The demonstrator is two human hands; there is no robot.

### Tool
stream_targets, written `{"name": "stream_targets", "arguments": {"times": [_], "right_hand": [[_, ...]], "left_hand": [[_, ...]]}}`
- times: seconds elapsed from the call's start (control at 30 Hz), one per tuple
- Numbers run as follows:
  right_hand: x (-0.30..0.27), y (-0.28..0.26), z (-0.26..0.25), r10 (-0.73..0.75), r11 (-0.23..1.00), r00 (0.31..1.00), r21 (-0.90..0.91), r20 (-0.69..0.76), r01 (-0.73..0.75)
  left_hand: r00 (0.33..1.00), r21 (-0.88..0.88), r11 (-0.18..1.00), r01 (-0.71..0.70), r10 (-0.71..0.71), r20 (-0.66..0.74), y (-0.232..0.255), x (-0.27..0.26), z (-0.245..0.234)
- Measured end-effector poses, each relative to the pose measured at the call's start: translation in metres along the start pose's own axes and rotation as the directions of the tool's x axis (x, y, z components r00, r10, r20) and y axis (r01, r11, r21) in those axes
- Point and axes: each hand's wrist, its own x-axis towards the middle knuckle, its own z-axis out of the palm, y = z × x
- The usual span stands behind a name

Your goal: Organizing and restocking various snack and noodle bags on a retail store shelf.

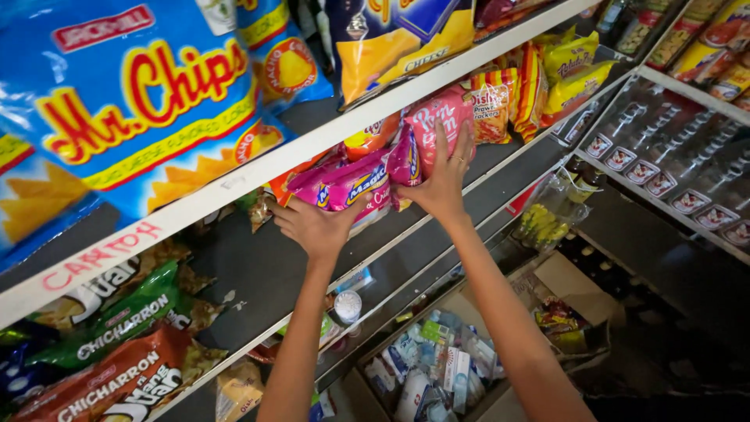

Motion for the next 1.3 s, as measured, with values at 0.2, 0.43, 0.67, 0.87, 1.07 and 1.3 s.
{"name": "stream_targets", "arguments": {"times": [0.2,0.43,0.67,0.87,1.07,1.3], "right_hand": [[0.006,0.010,0.003,-0.002,1.000,1.000,0.019,0.013,0.001],[0.015,0.026,0.000,0.026,1.000,0.999,-0.010,0.034,-0.026],[0.027,0.057,-0.004,-0.027,1.000,1.000,0.003,0.013,0.027],[0.044,0.089,-0.005,-0.050,0.999,0.998,-0.010,-0.029,0.049],[0.060,0.126,-0.005,-0.072,0.997,0.997,-0.039,-0.034,0.071],[0.073,0.150,-0.006,-0.059,0.997,0.998,-0.041,-0.015,0.058]], "left_hand": [[0.997,0.003,0.999,-0.035,0.035,-0.068,0.000,0.000,0.011],[0.999,-0.034,0.999,0.026,-0.027,-0.027,0.016,-0.002,0.026],[1.000,-0.054,0.998,0.012,-0.013,-0.009,0.035,-0.002,0.049],[1.000,-0.112,0.994,0.010,-0.007,0.025,0.058,0.001,0.077],[0.999,-0.178,0.983,0.036,-0.030,0.033,0.090,0.002,0.096],[0.997,-0.213,0.974,0.075,-0.071,0.026,0.103,0.003,0.123]]}}
